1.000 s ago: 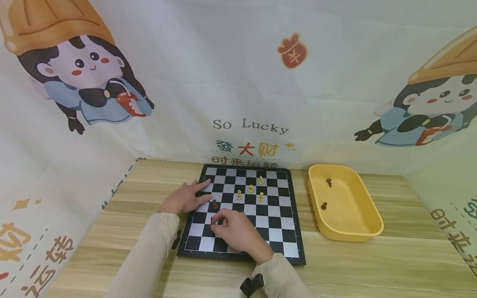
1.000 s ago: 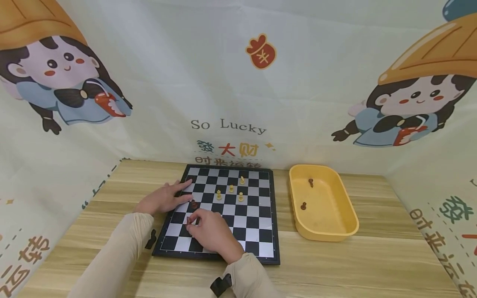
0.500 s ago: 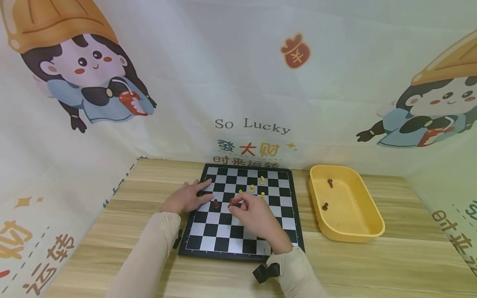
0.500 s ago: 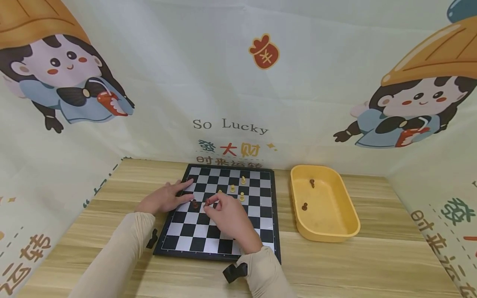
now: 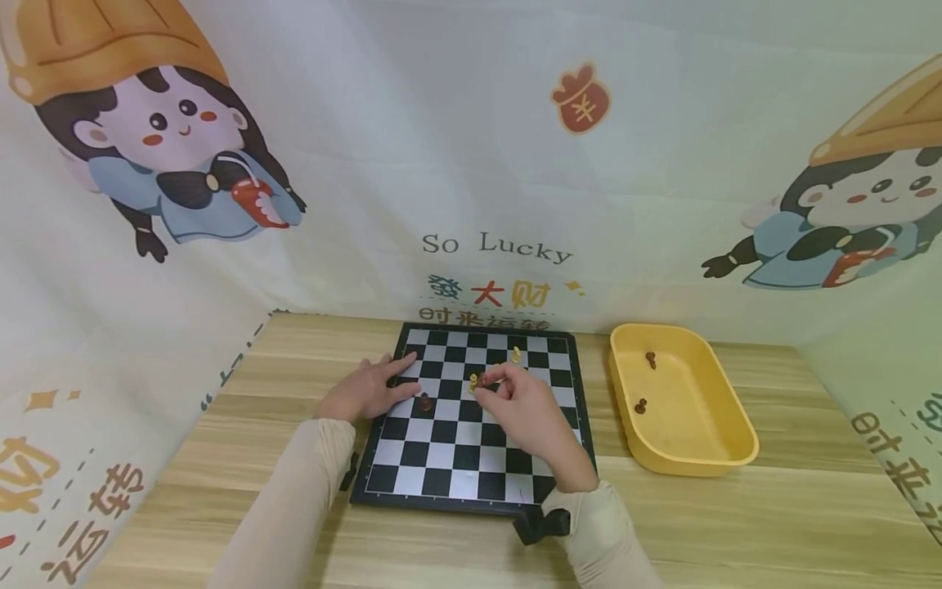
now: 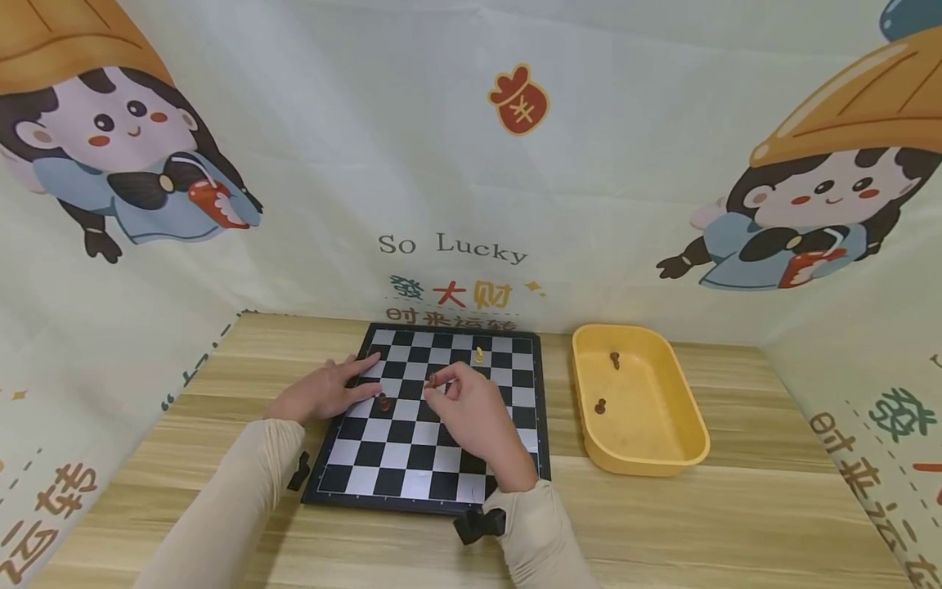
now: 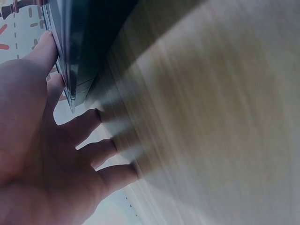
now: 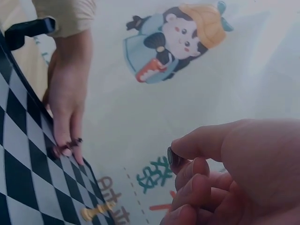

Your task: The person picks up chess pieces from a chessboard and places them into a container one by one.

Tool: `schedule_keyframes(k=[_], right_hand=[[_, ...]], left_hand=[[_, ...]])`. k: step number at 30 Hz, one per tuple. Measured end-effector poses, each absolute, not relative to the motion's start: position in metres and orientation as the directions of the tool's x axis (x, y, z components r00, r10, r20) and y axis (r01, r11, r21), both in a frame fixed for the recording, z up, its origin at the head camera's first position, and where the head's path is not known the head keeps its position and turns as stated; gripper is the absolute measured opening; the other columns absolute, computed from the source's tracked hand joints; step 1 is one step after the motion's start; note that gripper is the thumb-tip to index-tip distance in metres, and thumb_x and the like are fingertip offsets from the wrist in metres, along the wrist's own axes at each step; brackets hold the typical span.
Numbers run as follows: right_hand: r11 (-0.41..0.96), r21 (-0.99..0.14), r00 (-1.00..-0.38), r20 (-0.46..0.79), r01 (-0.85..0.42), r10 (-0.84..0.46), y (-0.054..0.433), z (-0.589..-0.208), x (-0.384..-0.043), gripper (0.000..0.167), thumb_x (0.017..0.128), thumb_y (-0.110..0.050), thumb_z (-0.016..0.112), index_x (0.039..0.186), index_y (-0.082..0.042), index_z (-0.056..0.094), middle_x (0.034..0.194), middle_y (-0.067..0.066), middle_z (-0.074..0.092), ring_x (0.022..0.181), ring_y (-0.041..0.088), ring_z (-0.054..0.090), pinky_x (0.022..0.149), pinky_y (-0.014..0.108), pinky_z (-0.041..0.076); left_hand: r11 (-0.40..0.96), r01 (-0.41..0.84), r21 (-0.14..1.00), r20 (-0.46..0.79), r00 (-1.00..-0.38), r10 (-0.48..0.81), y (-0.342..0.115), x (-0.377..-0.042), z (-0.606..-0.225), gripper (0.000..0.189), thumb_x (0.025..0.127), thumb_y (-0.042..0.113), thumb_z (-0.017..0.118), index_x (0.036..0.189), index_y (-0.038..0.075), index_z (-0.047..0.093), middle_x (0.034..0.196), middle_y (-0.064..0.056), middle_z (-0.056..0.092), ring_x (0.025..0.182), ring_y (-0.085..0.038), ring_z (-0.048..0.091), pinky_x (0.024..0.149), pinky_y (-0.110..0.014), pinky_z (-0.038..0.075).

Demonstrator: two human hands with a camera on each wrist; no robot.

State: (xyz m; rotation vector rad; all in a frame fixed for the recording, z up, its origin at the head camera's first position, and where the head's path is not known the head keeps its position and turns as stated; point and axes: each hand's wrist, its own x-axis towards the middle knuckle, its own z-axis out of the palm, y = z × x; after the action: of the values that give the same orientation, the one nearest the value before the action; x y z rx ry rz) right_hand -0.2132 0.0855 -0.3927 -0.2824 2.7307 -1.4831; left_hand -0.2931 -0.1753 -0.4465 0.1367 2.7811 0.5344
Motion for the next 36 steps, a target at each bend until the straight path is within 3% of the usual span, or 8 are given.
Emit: schedule_keyframes(k=[26,36], right_hand=[[0.506,-0.861,-0.998,0.065,-0.05,0.012,0.136,-0.385,-0.227,0.023,0.096,-0.022,0.069,0.112,-0.005,0.068,0.068,-0.002,0.045,0.057,0.014,0.041,0.051,0.023,0.031],[0.533,-0.846,-0.993,0.063,0.001,0.101,0.163,-0.38,-0.23,0.027,0.097,-0.026,0.067,0.114,-0.004,0.069,0.072,-0.001,0.048,0.067,0.017,0.046,0.059,0.026,0.037]], left_hand=[[0.928,0.052,0.369,-0.271,-0.949,0.162,-0.174,-0.295,-0.444,0.069,0.101,0.064,0.047,0.161,0.039,0.027,0.17,-0.019,0.019,0.155,-0.053,0.01,0.119,-0.073,0.024],[0.929,0.045,0.368,-0.277,-0.948,0.156,-0.176,-0.293,-0.444,0.068,0.101,0.063,0.047,0.161,0.037,0.027,0.17,-0.02,0.019,0.155,-0.054,0.011,0.12,-0.072,0.023]])
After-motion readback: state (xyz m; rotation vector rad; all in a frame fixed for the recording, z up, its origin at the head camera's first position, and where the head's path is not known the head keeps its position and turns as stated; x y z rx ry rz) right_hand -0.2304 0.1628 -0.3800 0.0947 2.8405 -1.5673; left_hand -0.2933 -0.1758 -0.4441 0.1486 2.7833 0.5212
